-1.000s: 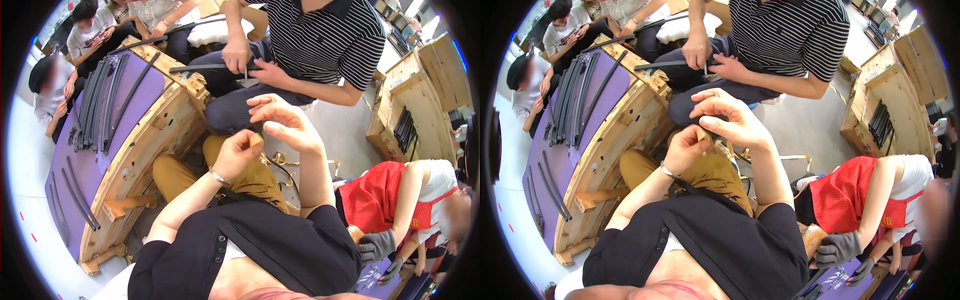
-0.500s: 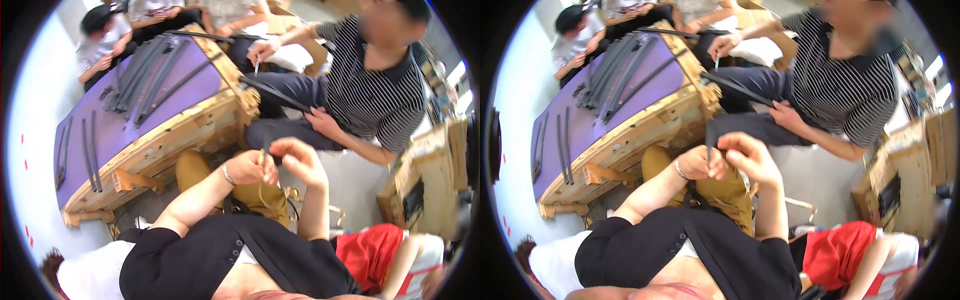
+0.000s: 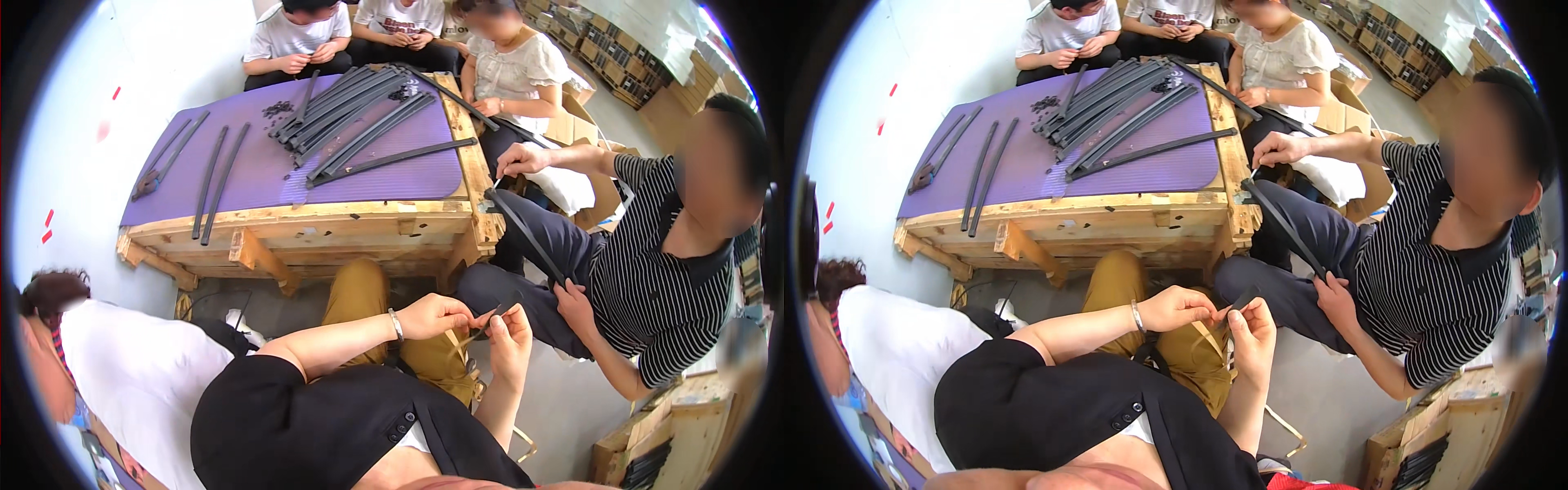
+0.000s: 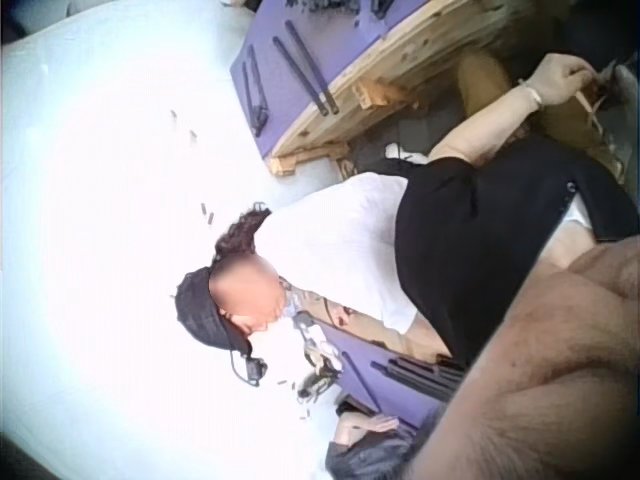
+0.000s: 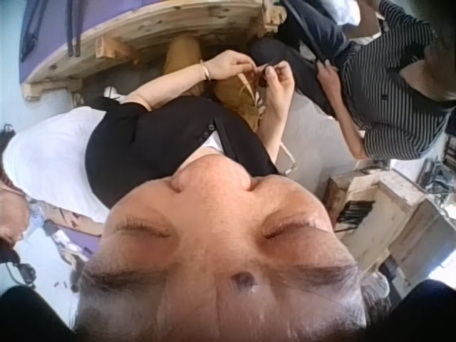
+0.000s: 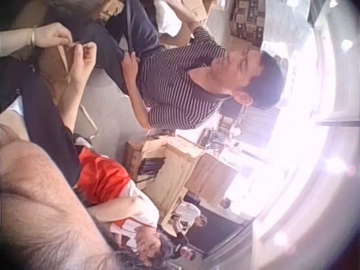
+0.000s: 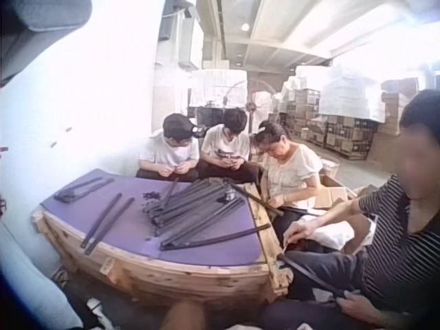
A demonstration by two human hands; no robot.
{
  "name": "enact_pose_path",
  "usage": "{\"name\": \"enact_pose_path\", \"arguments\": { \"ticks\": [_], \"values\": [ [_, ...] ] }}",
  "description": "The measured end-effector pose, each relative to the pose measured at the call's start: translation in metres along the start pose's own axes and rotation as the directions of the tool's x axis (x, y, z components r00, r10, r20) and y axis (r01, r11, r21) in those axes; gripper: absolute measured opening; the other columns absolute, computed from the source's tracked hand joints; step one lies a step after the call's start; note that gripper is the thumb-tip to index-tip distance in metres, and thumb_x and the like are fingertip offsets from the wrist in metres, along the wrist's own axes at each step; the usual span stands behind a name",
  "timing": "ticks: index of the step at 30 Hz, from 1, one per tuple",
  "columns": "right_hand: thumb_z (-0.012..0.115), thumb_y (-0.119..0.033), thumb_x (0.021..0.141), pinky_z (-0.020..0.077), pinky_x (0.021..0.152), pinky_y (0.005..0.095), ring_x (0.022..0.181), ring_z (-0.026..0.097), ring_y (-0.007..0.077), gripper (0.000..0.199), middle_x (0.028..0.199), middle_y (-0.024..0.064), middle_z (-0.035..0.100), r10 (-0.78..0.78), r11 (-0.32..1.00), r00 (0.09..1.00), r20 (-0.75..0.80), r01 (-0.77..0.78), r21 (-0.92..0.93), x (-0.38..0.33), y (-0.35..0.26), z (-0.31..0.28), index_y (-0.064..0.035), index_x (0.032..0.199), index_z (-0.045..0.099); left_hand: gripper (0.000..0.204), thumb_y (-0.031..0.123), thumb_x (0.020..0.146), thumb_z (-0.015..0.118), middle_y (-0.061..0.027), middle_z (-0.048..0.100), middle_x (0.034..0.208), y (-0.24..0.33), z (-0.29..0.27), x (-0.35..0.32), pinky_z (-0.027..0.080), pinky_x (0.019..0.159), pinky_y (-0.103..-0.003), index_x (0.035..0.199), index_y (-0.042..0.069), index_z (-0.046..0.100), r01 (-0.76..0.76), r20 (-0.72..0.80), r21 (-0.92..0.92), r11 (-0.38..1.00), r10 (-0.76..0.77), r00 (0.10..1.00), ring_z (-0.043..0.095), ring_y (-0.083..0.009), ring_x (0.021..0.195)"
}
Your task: The recorder is assembling small plastic or rubber parts onto a long black strip in a workshop setting with others.
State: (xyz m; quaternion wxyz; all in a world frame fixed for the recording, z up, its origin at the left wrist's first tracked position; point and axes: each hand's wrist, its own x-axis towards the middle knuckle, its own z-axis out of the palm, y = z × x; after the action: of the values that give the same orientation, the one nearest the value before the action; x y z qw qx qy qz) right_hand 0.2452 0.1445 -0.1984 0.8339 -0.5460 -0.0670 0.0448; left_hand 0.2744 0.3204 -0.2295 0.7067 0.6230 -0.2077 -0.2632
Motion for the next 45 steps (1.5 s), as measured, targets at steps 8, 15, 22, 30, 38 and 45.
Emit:
{"name": "enact_pose_path", "arguments": {
  "ticks": [8,15,22,30,38,45],
  "values": [
    [0.051,-0.008,0.087,0.0469,0.069,0.0320,0.072,0.054,0.0163,0.007,0.077,0.0083,0.054,-0.001,0.977,0.987,0.161,-0.033,0.213,0.004,0.015,0.001,-0.0012,0.086,0.048,0.016,0.013,0.075,0.063,-0.0069,0.061,0.089,0.006,-0.045,-0.012,0.046,0.077,-0.033,0.090,0.007,0.063,-0.165,-0.092,0.693,0.701,0.313,0.945,0.056,-0.0229,0.088],
    [0.047,-0.004,0.086,0.0457,0.063,0.0274,0.069,0.056,0.0176,0.003,0.078,0.0091,0.055,0.273,0.950,0.952,0.142,-0.290,0.114,0.010,0.031,-0.005,-0.0040,0.088,0.048,0.013,0.017,0.072,0.061,-0.0118,0.058,0.081,0.033,-0.230,-0.027,0.044,0.073,-0.039,0.077,0.005,0.060,0.380,-0.454,0.888,0.259,0.626,0.634,0.055,-0.0292,0.082],
    [0.049,-0.005,0.087,0.0457,0.063,0.0261,0.068,0.055,0.0147,0.004,0.080,0.0076,0.058,0.295,0.945,0.953,0.071,-0.302,0.127,0.008,0.042,-0.008,-0.0028,0.089,0.049,0.031,0.021,0.076,0.062,-0.0155,0.054,0.098,0.035,-0.300,0.010,0.047,0.078,-0.040,0.097,0.001,0.053,0.753,-0.692,0.651,-0.096,0.334,0.640,0.055,-0.0301,0.093],
    [0.049,-0.004,0.086,0.0459,0.062,0.0257,0.066,0.055,0.0142,0.003,0.078,0.0071,0.057,0.337,0.938,0.941,-0.016,-0.334,0.089,0.013,0.041,-0.004,-0.0024,0.089,0.049,0.024,0.019,0.078,0.049,-0.0225,0.061,0.082,0.056,-0.340,0.022,0.048,0.068,-0.041,0.088,-0.003,0.054,0.667,-0.697,0.717,0.202,0.193,0.691,0.061,-0.0336,0.074],
    [0.049,-0.005,0.086,0.0449,0.055,0.0213,0.063,0.055,0.0131,0.001,0.076,0.0057,0.058,0.337,0.939,0.940,-0.056,-0.331,0.092,0.012,0.041,-0.001,-0.0047,0.087,0.048,0.020,0.023,0.084,0.053,0.0004,0.046,0.057,0.055,-0.334,0.004,0.031,0.036,-0.024,0.076,0.004,0.051,0.476,-0.730,0.302,0.826,-0.121,0.673,0.040,-0.0086,0.042],
    [0.049,-0.005,0.087,0.0453,0.061,0.0242,0.066,0.055,0.0121,0.002,0.077,0.0055,0.058,0.371,0.928,0.927,-0.055,-0.368,0.054,0.012,0.038,-0.007,-0.0030,0.086,0.049,0.016,0.020,0.088,0.050,0.0024,0.042,0.056,0.030,-0.317,-0.033,0.026,0.035,-0.020,0.082,0.005,0.050,0.267,-0.651,0.044,0.963,-0.175,0.738,0.035,-0.0050,0.041]
  ]
}}
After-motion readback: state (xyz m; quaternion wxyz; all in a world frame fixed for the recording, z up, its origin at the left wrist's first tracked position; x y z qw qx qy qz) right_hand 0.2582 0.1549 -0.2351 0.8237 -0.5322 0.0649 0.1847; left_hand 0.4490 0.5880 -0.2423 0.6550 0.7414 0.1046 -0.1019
